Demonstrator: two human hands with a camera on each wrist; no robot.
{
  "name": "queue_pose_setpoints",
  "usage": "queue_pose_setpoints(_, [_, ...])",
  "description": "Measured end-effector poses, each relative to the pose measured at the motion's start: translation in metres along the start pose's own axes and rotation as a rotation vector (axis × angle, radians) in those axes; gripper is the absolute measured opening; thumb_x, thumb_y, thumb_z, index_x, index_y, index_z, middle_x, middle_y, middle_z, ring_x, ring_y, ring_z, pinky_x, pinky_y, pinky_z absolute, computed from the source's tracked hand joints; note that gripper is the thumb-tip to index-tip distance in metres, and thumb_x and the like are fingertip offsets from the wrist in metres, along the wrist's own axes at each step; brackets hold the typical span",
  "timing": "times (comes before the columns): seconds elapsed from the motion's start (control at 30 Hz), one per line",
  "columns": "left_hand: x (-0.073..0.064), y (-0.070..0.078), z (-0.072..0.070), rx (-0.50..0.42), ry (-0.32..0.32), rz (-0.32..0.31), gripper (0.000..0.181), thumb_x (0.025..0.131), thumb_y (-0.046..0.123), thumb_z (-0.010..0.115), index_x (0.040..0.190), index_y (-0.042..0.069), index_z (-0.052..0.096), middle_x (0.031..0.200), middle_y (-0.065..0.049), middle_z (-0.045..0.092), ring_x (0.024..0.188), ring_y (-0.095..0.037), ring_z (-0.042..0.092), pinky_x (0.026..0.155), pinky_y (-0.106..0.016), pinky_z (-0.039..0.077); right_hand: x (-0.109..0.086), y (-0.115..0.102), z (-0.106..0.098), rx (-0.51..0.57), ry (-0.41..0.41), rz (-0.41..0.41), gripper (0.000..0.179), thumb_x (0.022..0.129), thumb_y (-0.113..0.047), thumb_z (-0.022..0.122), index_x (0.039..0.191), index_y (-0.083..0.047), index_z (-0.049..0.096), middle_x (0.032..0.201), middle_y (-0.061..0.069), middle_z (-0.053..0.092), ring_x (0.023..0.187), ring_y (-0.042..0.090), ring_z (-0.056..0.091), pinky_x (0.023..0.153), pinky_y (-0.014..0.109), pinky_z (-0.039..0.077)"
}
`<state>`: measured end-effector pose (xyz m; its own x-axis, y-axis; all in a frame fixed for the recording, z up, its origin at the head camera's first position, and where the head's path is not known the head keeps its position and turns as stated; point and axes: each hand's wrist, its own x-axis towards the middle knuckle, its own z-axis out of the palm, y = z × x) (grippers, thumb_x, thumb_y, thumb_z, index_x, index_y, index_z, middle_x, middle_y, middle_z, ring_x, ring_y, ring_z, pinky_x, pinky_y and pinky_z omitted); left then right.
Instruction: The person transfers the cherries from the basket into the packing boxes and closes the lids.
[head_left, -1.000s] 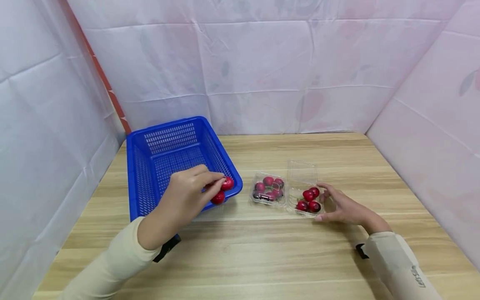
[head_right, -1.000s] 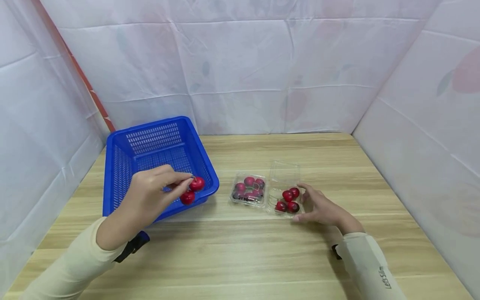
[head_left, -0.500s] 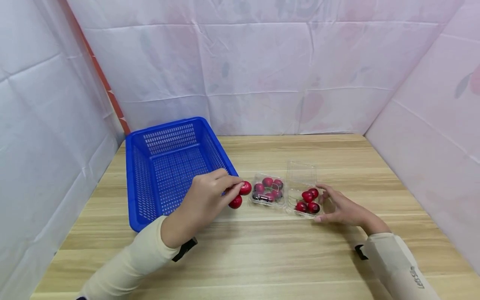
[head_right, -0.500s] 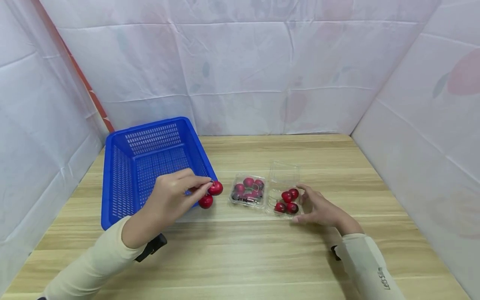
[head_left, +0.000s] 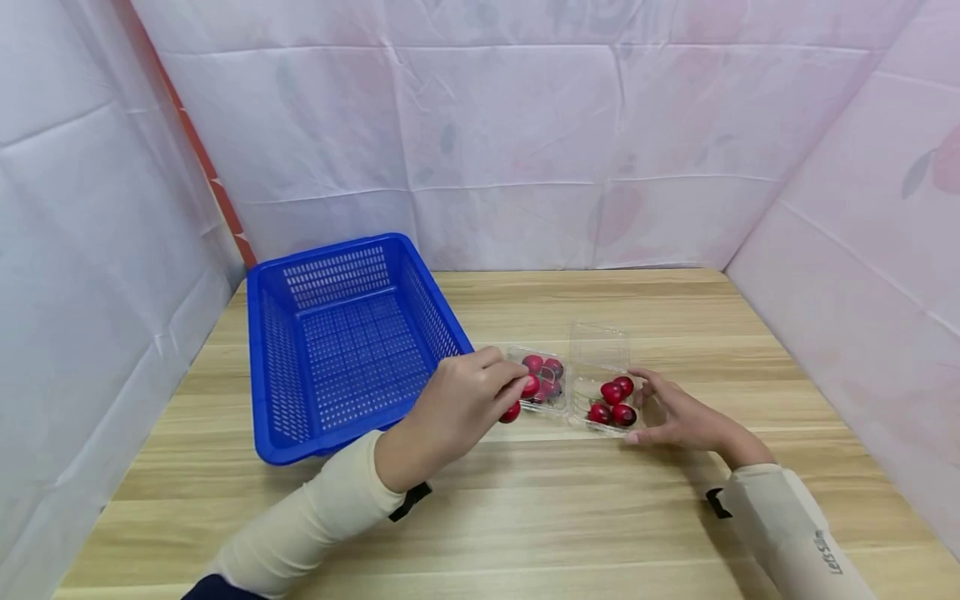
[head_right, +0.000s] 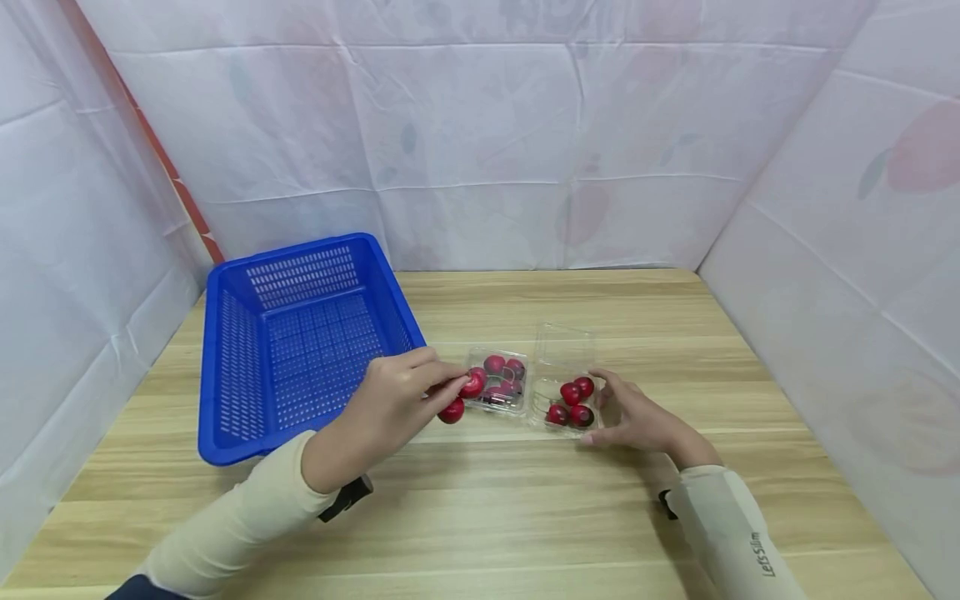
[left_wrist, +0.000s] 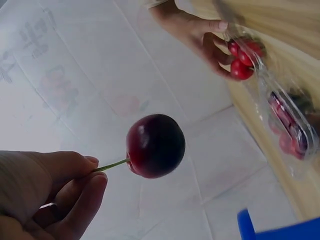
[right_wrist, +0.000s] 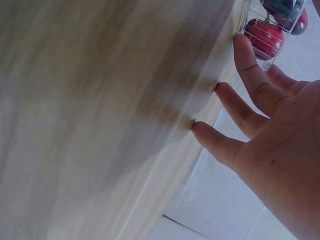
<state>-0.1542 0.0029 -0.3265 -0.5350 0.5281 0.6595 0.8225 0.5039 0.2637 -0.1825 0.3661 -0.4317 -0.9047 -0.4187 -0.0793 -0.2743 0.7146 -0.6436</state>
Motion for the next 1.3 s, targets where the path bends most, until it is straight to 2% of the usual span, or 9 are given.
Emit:
queue_pose_setpoints(0.1, [0.004, 0.002, 0.008, 0.009, 0.012, 0.021, 0.005, 0.085, 0.007, 0.071, 0.087, 0.007, 0.075, 0.072, -0.001, 0.064, 0.058, -0.007, 0.056, 0.053, -0.014, 0.045, 0.000, 0.000, 0.001, 0.003, 0.002, -0.006, 0.099, 0.073, -0.026, 0.084, 0.145, 0.002, 0.022, 0.108, 0.015, 0.050, 0.109, 0.035, 0.046, 0.096, 0.062, 0.030])
queue_pose_setpoints(0.27, [0.010, 0.005, 0.021, 0.003, 0.027, 0.045, 0.004, 0.086, 0.008, 0.070, 0.086, 0.008, 0.075, 0.079, -0.001, 0.068, 0.069, -0.010, 0.064, 0.064, -0.019, 0.054, 0.002, 0.002, 0.002, 0.001, 0.006, -0.016, 0.098, 0.073, -0.026, 0.084, 0.144, 0.003, 0.022, 0.107, 0.015, 0.051, 0.109, 0.035, 0.046, 0.096, 0.061, 0.030])
queue_pose_setpoints(0.33, [0.013, 0.006, 0.027, 0.001, 0.019, 0.050, 0.005, 0.086, 0.009, 0.070, 0.087, 0.009, 0.075, 0.083, -0.001, 0.070, 0.075, -0.010, 0.067, 0.070, -0.021, 0.055, 0.002, 0.002, 0.002, -0.002, 0.006, -0.017, 0.098, 0.073, -0.026, 0.084, 0.144, 0.003, 0.022, 0.107, 0.015, 0.051, 0.109, 0.034, 0.046, 0.096, 0.061, 0.030])
queue_pose_setpoints(0.47, [0.016, 0.009, 0.037, 0.006, -0.015, 0.065, 0.008, 0.089, 0.010, 0.067, 0.091, 0.009, 0.075, 0.085, 0.000, 0.069, 0.078, -0.009, 0.066, 0.072, -0.018, 0.053, 0.002, 0.000, 0.001, -0.003, 0.007, -0.014, 0.098, 0.073, -0.026, 0.084, 0.144, 0.003, 0.023, 0.107, 0.014, 0.051, 0.108, 0.034, 0.047, 0.096, 0.061, 0.030])
queue_pose_setpoints(0.57, [0.018, 0.011, 0.044, 0.020, -0.018, 0.078, 0.009, 0.090, 0.011, 0.066, 0.092, 0.009, 0.075, 0.084, 0.000, 0.068, 0.077, -0.008, 0.064, 0.071, -0.017, 0.052, 0.002, -0.002, 0.000, -0.001, 0.006, -0.008, 0.098, 0.073, -0.025, 0.084, 0.144, 0.003, 0.023, 0.107, 0.015, 0.051, 0.109, 0.035, 0.047, 0.097, 0.061, 0.030])
queue_pose_setpoints(0.8, [0.024, 0.012, 0.061, 0.037, 0.032, 0.098, 0.008, 0.089, 0.015, 0.068, 0.089, 0.011, 0.075, 0.078, 0.003, 0.066, 0.070, -0.006, 0.061, 0.063, -0.019, 0.050, 0.003, -0.004, -0.001, 0.005, -0.003, -0.003, 0.097, 0.075, -0.025, 0.083, 0.145, 0.003, 0.022, 0.108, 0.015, 0.051, 0.111, 0.036, 0.046, 0.097, 0.063, 0.030])
queue_pose_setpoints(1.0, [0.030, 0.010, 0.077, 0.052, 0.008, 0.070, 0.010, 0.092, 0.017, 0.065, 0.092, 0.014, 0.075, 0.082, 0.005, 0.067, 0.072, -0.004, 0.063, 0.063, -0.018, 0.050, 0.003, -0.003, -0.002, 0.005, -0.002, 0.005, 0.098, 0.075, -0.025, 0.083, 0.145, 0.002, 0.021, 0.108, 0.015, 0.050, 0.111, 0.037, 0.045, 0.097, 0.063, 0.030])
queue_pose_setpoints(1.3, [0.042, 0.003, 0.108, 0.028, -0.095, -0.017, 0.014, 0.094, 0.019, 0.062, 0.094, 0.014, 0.074, 0.085, 0.005, 0.067, 0.077, -0.004, 0.062, 0.067, -0.012, 0.048, 0.001, 0.003, 0.002, -0.001, 0.000, 0.013, 0.097, 0.075, -0.028, 0.082, 0.145, 0.002, 0.022, 0.108, 0.016, 0.049, 0.110, 0.036, 0.044, 0.094, 0.063, 0.031])
